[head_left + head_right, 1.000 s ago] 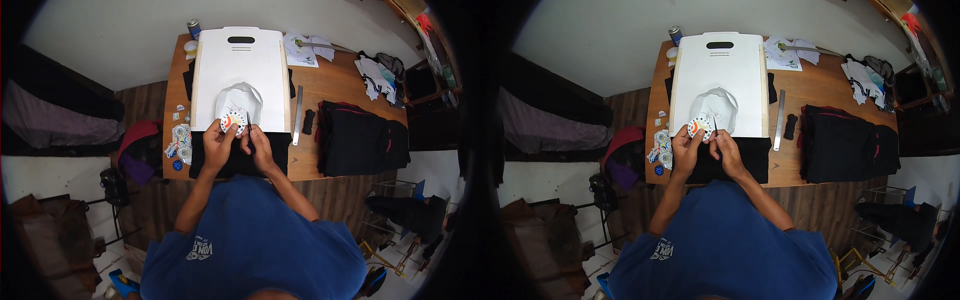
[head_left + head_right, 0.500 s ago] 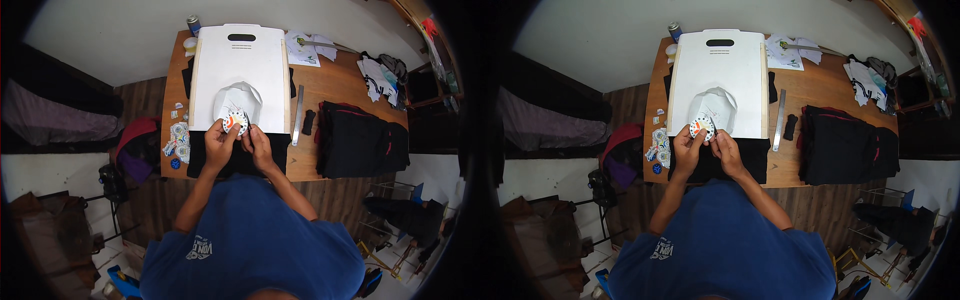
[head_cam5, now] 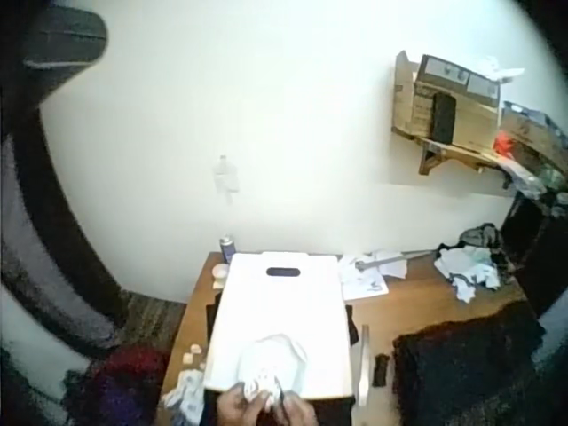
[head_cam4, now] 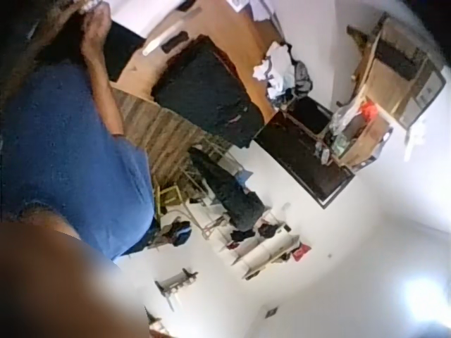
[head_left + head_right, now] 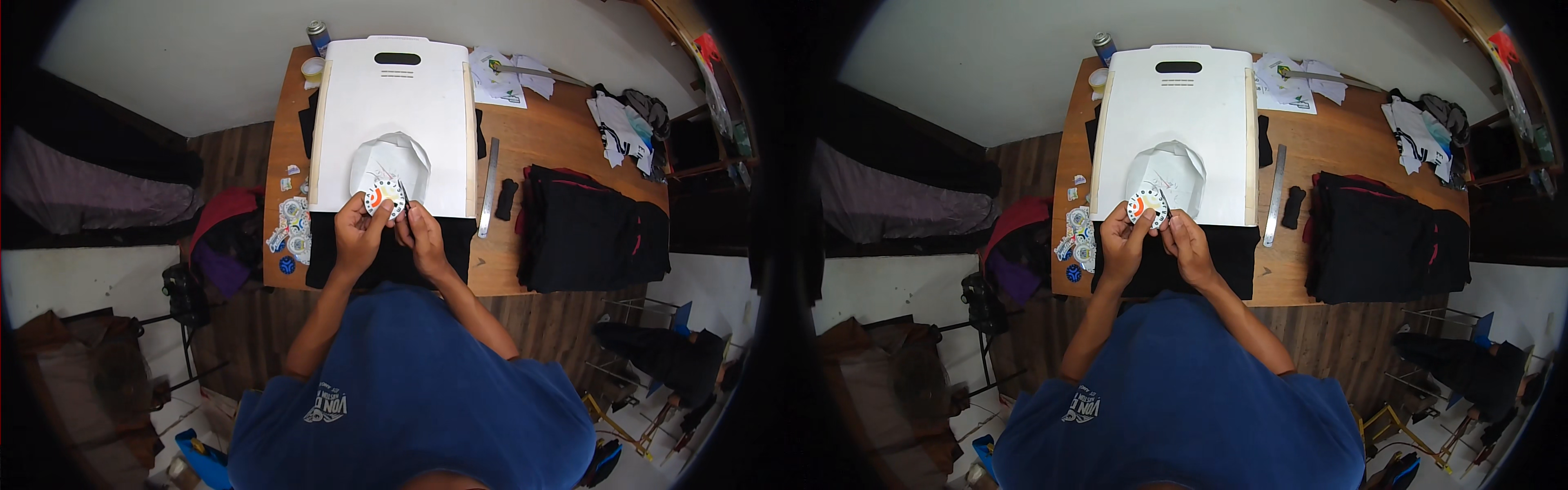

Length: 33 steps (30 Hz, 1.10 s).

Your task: Preparing a graphic transfer and applying it to a t-shirt using a heat press.

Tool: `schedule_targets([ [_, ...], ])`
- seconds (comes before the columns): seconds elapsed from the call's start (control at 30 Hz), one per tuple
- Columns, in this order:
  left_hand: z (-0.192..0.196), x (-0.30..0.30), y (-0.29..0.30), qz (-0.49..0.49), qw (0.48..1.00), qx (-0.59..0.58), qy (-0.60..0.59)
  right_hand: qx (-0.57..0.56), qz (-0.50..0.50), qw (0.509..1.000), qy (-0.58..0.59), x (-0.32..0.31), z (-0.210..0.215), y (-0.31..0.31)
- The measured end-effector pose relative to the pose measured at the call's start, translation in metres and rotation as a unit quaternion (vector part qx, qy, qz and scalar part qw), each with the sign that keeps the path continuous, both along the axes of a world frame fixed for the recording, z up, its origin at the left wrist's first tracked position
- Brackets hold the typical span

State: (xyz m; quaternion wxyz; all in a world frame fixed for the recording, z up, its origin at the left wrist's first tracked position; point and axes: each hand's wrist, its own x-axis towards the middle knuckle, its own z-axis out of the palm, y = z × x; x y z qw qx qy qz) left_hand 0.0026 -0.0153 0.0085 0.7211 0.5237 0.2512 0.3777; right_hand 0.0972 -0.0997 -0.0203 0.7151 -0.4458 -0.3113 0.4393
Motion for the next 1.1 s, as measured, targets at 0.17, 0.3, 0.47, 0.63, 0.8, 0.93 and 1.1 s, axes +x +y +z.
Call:
schedule_targets([
  [0.17, -0.0011, -0.0008, -0.0002, 0.001, 1.0, -0.002, 0.011, -0.007, -0.006, 1.0, -0.006, -0.0006, 0.0005, -0.0001],
  [0.3, -0.0026, -0.0012, 0.0012, 0.002, 1.0, -0.002, 0.011, -0.022, -0.001, 1.0, -0.01, 0.0004, -0.0003, -0.0001],
  [0.47, -0.0027, -0.0021, 0.0017, 0.001, 1.0, -0.009, 0.009, -0.033, -0.005, 0.999, -0.009, -0.0016, 0.004, 0.0012],
  [0.63, -0.0023, -0.0025, 0.0009, 0.008, 1.0, -0.01, 0.019, -0.039, -0.006, 0.999, 0.007, -0.0026, -0.0053, -0.0005],
  [0.8, 0.0014, -0.0046, -0.0002, 0.007, 0.999, -0.01, 0.033, -0.026, -0.017, 0.999, 0.038, -0.0034, -0.0016, -0.002],
  [0.93, 0.0, -0.0067, 0.0003, -0.003, 1.0, -0.01, 0.03, -0.026, -0.005, 0.999, 0.034, -0.0045, 0.0011, -0.0042],
  [1.1, -0.0013, -0.0077, -0.0006, -0.008, 1.0, -0.005, 0.022, -0.031, 0.0, 0.999, 0.025, -0.0063, 0.001, -0.0048],
])
